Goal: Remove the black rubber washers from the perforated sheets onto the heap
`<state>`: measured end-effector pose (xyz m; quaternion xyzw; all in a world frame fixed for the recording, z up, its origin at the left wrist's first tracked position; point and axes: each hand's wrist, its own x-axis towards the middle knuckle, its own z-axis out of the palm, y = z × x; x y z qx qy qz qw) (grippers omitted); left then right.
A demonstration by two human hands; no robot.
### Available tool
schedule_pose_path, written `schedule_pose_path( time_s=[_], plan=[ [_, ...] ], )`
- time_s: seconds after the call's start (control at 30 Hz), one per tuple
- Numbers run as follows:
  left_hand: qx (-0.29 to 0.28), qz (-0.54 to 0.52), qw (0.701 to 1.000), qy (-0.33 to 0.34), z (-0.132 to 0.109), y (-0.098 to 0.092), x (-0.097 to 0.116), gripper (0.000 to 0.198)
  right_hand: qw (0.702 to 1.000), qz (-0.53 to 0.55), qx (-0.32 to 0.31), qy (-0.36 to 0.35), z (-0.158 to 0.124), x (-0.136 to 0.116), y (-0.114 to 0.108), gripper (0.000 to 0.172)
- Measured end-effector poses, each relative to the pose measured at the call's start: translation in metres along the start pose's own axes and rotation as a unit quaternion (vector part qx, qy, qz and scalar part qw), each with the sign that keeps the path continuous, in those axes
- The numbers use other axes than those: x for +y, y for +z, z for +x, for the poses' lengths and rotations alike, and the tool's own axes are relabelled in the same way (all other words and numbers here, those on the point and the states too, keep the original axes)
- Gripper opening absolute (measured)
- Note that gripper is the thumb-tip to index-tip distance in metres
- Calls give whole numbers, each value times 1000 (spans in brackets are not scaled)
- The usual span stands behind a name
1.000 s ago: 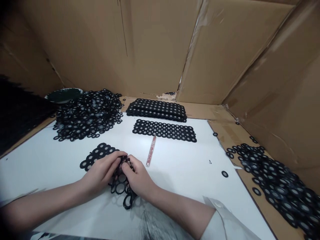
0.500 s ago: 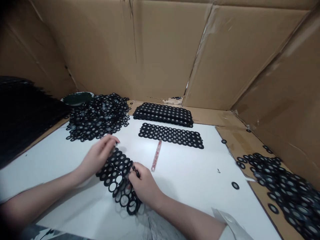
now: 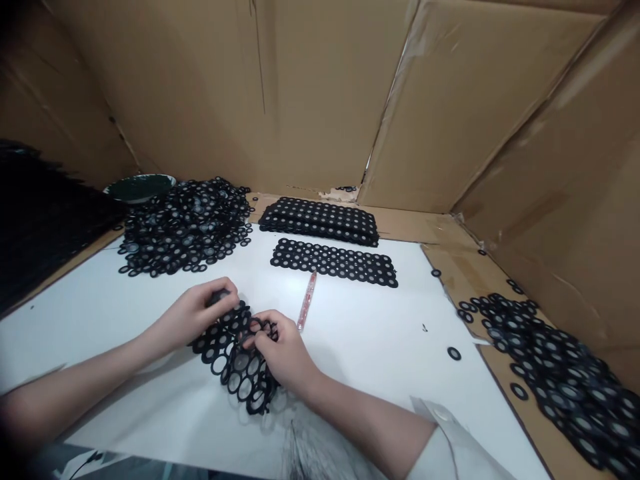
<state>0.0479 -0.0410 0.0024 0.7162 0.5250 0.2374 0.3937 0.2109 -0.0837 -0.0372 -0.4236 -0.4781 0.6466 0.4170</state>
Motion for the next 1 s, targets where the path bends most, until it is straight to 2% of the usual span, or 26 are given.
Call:
schedule_pose_path(
  time_s=[0.07,0.17,0.33,0.47,0.53,0.6,0.67,0.73,0.77,0.83,0.9,1.0],
  plan=[
    [31,109,993,44,-7,8,0,24,1000,10,4,6,-1,0,1,15],
    [-8,163,986,46,-16,21,-1,24,1000,24,-4,5,-1,-1,1,20],
    [-43,138,988,45,-18,31,-1,23,1000,15,8,-18,-1,-3,1,19],
    [-62,55,994,66,-10,26,2,22,999,42,14,22,1,0,2,11],
    [-34,27,997,65,-3,17,1,24,997,59,26,51,2,3,3,7],
    [25,-6,999,39,6,5,-2,25,996,56,38,57,1,6,2,7],
    [125,-43,991,9,13,-7,-6,24,997,46,37,45,0,7,1,9],
    [219,-50,974,7,16,-14,-8,25,998,46,19,35,-1,7,0,10],
    [208,-33,977,11,15,-14,-8,25,998,47,4,33,-1,6,-1,8],
    [133,22,991,27,10,-10,-5,24,999,25,-13,24,-1,4,-1,2],
    [78,74,993,39,3,-3,-1,23,1000,-12,-20,15,-1,2,-1,11],
    [51,119,990,53,-8,5,3,20,998,-59,-24,16,-1,1,1,24]
  ],
)
